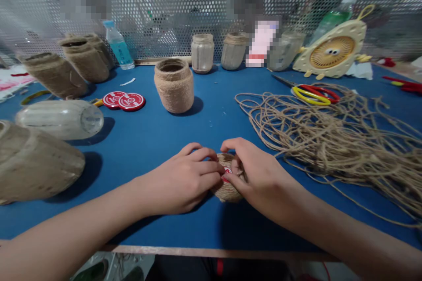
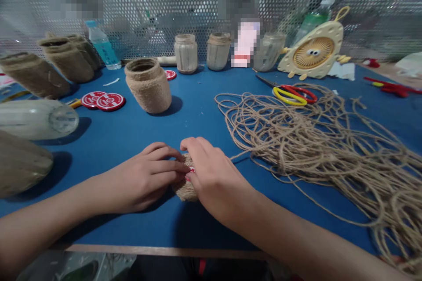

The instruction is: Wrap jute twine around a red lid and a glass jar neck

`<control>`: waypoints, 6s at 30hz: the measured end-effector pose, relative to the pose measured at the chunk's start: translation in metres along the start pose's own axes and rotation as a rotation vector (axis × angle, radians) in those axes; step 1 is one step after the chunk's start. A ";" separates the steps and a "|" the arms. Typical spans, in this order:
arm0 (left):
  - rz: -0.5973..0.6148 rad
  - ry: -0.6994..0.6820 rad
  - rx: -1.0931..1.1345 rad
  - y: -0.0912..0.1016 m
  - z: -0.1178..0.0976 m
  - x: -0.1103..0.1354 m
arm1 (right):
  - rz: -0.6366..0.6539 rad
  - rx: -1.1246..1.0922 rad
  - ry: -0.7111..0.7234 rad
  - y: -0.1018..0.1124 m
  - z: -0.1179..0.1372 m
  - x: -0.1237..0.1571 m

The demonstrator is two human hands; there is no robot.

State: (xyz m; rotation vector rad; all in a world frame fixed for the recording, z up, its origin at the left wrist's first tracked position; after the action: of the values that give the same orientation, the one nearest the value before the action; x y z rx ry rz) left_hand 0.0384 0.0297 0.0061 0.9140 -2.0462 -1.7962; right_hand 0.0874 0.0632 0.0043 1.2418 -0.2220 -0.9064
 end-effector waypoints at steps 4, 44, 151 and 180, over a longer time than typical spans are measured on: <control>-0.003 -0.003 -0.008 0.001 0.000 0.000 | 0.029 0.017 0.052 0.004 0.005 -0.001; -0.058 0.023 -0.011 0.002 0.002 -0.002 | 0.288 0.092 0.053 -0.001 -0.003 -0.002; -0.113 0.021 -0.120 0.004 -0.006 0.002 | 0.178 0.266 0.170 -0.007 0.021 0.001; -0.094 -0.017 -0.165 -0.005 -0.010 0.002 | -0.011 0.207 0.136 0.020 0.020 0.003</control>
State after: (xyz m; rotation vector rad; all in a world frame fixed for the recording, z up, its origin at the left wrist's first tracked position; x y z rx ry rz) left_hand 0.0442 0.0209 0.0027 0.9640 -1.8593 -1.9933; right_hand 0.0872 0.0478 0.0280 1.4922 -0.2045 -0.8199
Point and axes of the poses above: each hand's wrist, its own x-axis away from the middle knuckle, its own y-axis out of the back of the hand, z = x × y, the point moved 10 cm from there along -x, towards the middle knuckle, and after that the axes turned 14 degrees about y, right-handed, at the moved point
